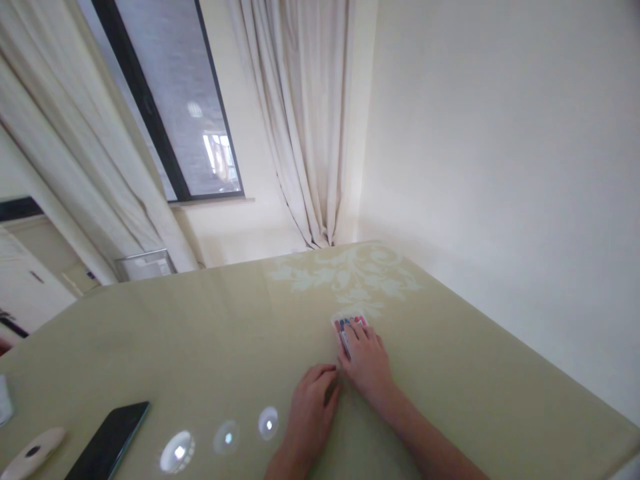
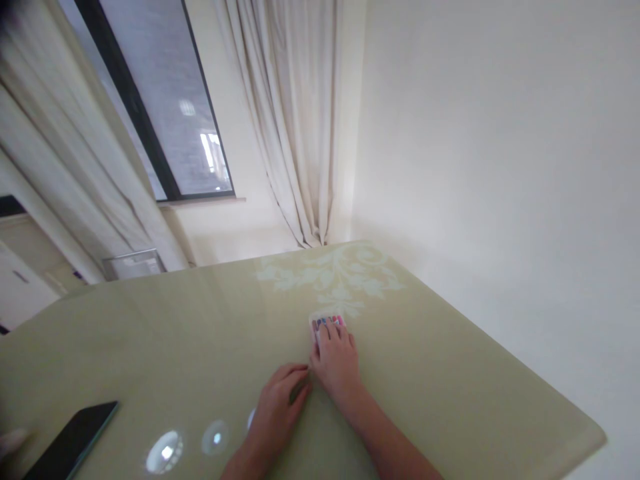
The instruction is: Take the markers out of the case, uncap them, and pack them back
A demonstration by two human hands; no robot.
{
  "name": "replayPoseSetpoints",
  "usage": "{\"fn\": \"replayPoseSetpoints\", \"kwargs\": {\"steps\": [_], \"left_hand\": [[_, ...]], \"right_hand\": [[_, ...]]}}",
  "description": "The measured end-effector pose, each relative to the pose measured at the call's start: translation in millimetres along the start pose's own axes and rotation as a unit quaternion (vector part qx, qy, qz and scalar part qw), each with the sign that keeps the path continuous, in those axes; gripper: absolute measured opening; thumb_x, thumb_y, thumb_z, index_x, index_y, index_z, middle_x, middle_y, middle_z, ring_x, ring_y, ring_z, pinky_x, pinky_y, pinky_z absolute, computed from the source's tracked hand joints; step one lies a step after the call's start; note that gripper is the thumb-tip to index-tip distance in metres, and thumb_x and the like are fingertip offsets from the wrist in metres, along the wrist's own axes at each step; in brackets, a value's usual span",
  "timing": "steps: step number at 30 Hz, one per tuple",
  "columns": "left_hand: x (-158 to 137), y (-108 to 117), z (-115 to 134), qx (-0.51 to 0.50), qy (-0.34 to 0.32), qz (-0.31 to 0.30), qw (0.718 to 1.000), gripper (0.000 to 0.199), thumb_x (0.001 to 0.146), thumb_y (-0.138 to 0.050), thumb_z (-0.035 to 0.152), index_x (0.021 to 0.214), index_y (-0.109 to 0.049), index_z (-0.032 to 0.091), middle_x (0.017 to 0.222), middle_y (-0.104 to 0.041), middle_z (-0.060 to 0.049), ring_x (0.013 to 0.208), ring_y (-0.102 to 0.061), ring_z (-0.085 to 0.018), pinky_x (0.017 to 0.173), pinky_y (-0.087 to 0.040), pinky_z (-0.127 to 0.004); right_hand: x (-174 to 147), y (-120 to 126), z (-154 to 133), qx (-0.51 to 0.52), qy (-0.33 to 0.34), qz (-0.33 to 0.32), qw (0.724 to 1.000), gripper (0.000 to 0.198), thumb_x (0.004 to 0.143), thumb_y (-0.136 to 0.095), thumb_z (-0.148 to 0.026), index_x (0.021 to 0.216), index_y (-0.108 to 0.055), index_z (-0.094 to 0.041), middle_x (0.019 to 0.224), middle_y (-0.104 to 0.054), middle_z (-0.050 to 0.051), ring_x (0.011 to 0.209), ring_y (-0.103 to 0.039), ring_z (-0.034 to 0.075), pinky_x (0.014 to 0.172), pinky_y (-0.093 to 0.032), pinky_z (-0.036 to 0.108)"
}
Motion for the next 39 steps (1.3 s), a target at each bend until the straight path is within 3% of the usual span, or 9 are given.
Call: {"fn": "replayPoseSetpoints", "kwargs": {"steps": [6,16,19,22,26,30,33,39], "left_hand": [[-2.2,-3.4,17.7,0.062,-0.077,-0.008,0.995,0.023,0.098,-0.053,0.015,0.1,-0.075,0.022,0.108,-0.074,-0.008,0.102,-0.067,-0.023,0.094,-0.054,-0.038],[-0.8,-3.9,14.3,0.041,-0.065,-0.015,0.997,0.022,0.099,-0.053,0.018,0.1,-0.074,0.021,0.109,-0.073,-0.008,0.104,-0.065,-0.023,0.096,-0.051,-0.038],[2.2,0.0,11.6,0.013,-0.058,-0.004,0.998,0.02,0.098,-0.053,0.021,0.1,-0.073,0.02,0.106,-0.072,-0.008,0.103,-0.064,-0.022,0.094,-0.049,-0.037],[6.4,6.2,6.4,-0.003,-0.037,0.02,0.999,0.018,0.097,-0.054,0.026,0.088,-0.068,0.019,0.094,-0.07,-0.007,0.094,-0.062,-0.021,0.086,-0.047,-0.034],[8.9,14.2,-5.9,-0.02,0.013,0.061,0.998,0.028,0.095,-0.053,0.036,0.071,-0.053,0.02,0.07,-0.057,0.0,0.068,-0.052,-0.016,0.066,-0.038,-0.028],[8.5,21.7,-15.9,-0.037,0.047,0.098,0.993,0.039,0.093,-0.049,0.046,0.063,-0.039,0.023,0.057,-0.04,0.006,0.055,-0.038,-0.013,0.057,-0.025,-0.027],[9.0,26.3,-19.5,-0.039,0.057,0.111,0.991,0.044,0.092,-0.046,0.051,0.06,-0.031,0.024,0.054,-0.029,0.008,0.052,-0.031,-0.012,0.056,-0.019,-0.028],[9.7,34.1,-18.5,-0.056,0.066,0.124,0.989,0.053,0.09,-0.043,0.062,0.058,-0.021,0.025,0.056,-0.019,0.007,0.054,-0.023,-0.011,0.056,-0.015,-0.029]], "right_hand": [[20.5,-2.7,41.3,-0.023,-0.052,0.034,0.998,0.041,0.097,-0.048,-0.024,0.135,-0.064,-0.02,0.146,-0.06,0.011,0.135,-0.053,0.029,0.111,-0.038,0.042],[36.7,7.4,122.1,-0.084,-0.127,0.08,0.985,0.038,0.097,-0.047,-0.023,0.128,-0.067,-0.014,0.142,-0.063,0.017,0.131,-0.057,0.029,0.109,-0.041,0.04],[35.9,10.4,112.0,-0.074,-0.085,0.128,0.985,0.039,0.096,-0.045,-0.015,0.128,-0.067,-0.015,0.138,-0.066,0.015,0.13,-0.057,0.028,0.113,-0.035,0.042],[30.3,10.2,69.6,-0.037,0.014,0.169,0.985,0.04,0.094,-0.047,-0.009,0.128,-0.066,-0.019,0.131,-0.069,0.011,0.126,-0.056,0.026,0.112,-0.033,0.039],[25.3,-7.8,12.2,-0.019,0.136,0.072,0.988,0.026,0.097,-0.049,-0.012,0.112,-0.068,-0.021,0.111,-0.071,0.01,0.107,-0.06,0.023,0.096,-0.04,0.033],[28.8,-22.5,18.6,-0.038,0.065,-0.04,0.996,0.02,0.099,-0.047,-0.014,0.107,-0.064,-0.019,0.107,-0.07,0.008,0.096,-0.062,0.02,0.079,-0.04,0.028],[30.6,-29.7,29.0,-0.051,0.029,-0.086,0.995,0.023,0.099,-0.045,-0.014,0.108,-0.065,-0.02,0.102,-0.072,0.008,0.088,-0.065,0.019,0.07,-0.038,0.027],[32.6,-32.7,30.0,-0.082,0.006,-0.119,0.989,0.029,0.098,-0.045,-0.017,0.108,-0.072,-0.017,0.1,-0.075,0.015,0.09,-0.071,0.024,0.075,-0.046,0.03]]}}
Point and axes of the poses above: each hand's wrist, its own x-axis towards the middle knuckle, its own y-axis out of the back of the hand, z = x × y, the point moved 9 cm from there along x, towards the middle knuckle
